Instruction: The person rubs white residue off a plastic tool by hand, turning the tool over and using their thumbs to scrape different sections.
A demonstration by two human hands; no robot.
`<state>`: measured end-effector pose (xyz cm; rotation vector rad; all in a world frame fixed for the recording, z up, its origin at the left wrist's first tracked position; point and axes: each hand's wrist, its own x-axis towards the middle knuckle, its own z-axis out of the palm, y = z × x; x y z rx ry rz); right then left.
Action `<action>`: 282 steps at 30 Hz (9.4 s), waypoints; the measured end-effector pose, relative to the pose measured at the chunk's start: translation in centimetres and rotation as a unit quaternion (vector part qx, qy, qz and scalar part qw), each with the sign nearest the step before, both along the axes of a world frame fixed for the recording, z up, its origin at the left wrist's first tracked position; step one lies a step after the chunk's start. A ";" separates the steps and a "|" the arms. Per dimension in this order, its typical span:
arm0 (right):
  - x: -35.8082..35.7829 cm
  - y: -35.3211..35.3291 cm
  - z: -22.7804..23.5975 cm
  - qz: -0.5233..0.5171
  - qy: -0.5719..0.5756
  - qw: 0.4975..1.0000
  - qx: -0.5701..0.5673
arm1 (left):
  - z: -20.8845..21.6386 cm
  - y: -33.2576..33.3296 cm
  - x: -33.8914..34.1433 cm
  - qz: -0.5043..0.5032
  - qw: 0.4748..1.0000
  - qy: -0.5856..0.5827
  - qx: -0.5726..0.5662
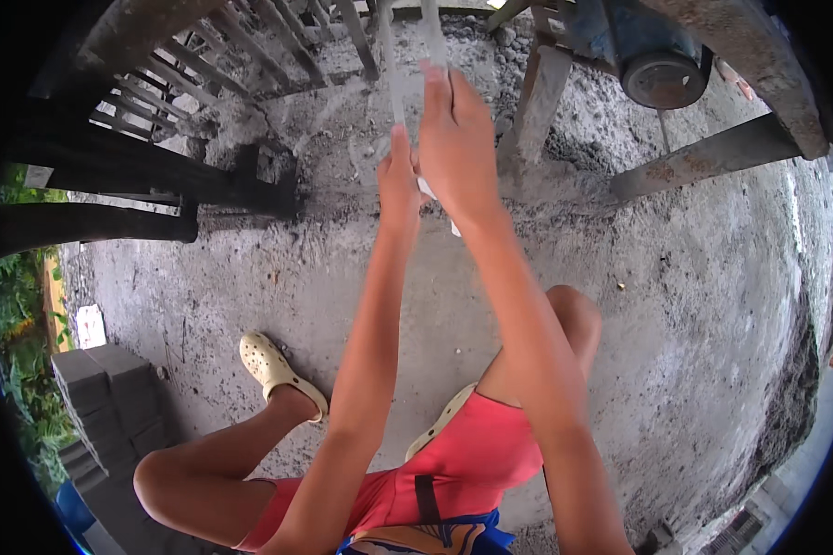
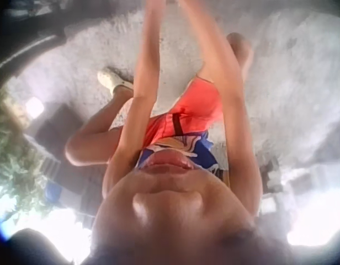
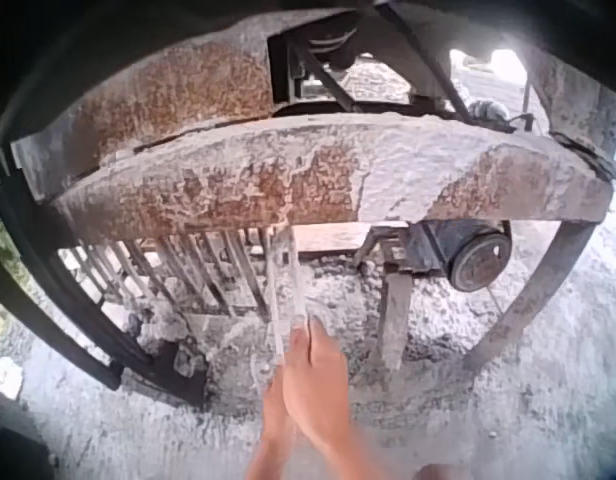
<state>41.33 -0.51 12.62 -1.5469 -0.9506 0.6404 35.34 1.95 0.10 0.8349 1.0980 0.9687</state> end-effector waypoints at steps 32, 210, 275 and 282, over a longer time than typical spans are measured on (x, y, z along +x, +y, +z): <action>1.9 0.0 -6.6 -0.021 0.013 0.993 -0.116 | -4.0 -2.4 0.6 -0.036 0.998 0.005 -0.051; 4.8 6.1 -9.3 0.059 0.236 0.969 -0.028 | -1.3 3.4 0.2 0.054 0.952 0.298 0.050; 7.0 5.8 -5.8 0.127 0.457 0.880 -0.035 | 1.9 3.9 1.5 0.058 0.983 0.167 0.053; 8.6 2.4 -2.9 -0.001 0.458 0.885 0.086 | 4.3 4.1 3.8 -0.067 0.948 0.299 0.089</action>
